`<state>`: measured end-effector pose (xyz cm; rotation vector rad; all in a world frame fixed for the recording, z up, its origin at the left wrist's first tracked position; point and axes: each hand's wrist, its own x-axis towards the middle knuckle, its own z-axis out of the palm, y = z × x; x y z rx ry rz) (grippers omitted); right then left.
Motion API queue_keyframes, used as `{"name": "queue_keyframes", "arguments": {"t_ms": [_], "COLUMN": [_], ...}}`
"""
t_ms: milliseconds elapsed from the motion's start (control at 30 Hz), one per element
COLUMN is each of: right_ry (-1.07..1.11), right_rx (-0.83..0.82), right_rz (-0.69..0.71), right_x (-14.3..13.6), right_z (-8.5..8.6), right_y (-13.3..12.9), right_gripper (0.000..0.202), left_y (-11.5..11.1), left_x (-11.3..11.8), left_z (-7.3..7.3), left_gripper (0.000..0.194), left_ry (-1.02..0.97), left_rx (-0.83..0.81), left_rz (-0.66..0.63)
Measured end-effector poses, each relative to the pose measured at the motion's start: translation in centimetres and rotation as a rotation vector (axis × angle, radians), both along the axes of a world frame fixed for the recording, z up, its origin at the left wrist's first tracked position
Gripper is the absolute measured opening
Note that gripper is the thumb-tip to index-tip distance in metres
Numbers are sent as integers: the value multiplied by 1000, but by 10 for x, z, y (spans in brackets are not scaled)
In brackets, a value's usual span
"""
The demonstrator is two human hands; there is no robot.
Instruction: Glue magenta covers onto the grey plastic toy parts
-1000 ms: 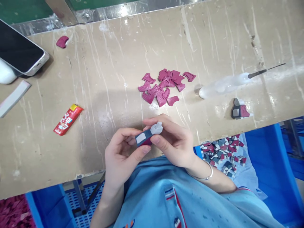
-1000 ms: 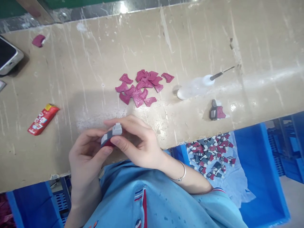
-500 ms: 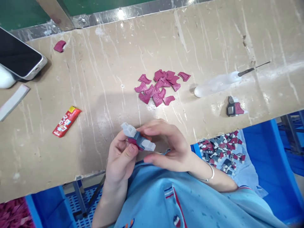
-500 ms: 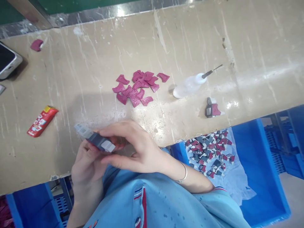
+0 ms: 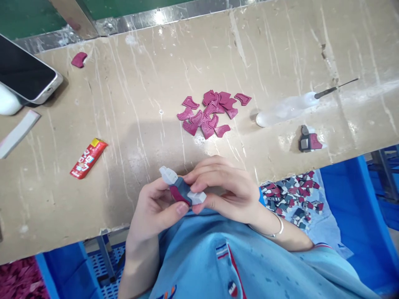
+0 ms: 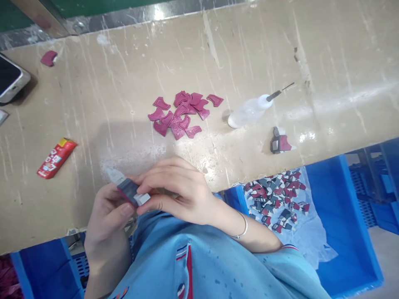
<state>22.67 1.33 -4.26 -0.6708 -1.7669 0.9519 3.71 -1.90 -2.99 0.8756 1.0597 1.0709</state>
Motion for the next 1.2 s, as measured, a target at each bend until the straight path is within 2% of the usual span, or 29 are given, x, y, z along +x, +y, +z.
{"name": "queue_keyframes", "arguments": {"t_ms": [100, 200, 300, 400, 533, 633, 833, 967, 1200], "right_ry": [-20, -54, -90, -95, -108, -136, -125, -104, -116], "right_rx": [32, 83, 123, 121, 129, 114, 115, 109, 135], "right_rz": [5, -3, -9, -6, -5, -1, -6, 1, -42], "right_x": [-1, -2, 0, 1, 2, 4, 4, 1, 0], "right_z": [-1, -2, -3, -2, 0, 2, 1, -1, -2], "right_y": [0, -1, -2, -1, 1, 0, -1, -2, -5], "right_gripper": [11, 14, 15, 15, 13, 16, 15, 14, 16], "left_y": [2, -1, -4, -2, 3, 4, 3, 7, 5], "left_x": [-3, -5, -5, -3, -4, -5, -5, -2, 3], "left_z": [2, 0, -2, -4, -2, 1, 5, 10, 11], "left_gripper": [28, 29, 26, 20, 28, 29, 14, 27, 18], "left_ry": [21, 28, -2, -50, -68, -87, -64, 18, 67], "left_rx": [34, 3, -46, -23, -15, -39, -25, 16, 57], "left_rz": [0, -11, -18, -42, -45, -35, 15, 51, 103]}}
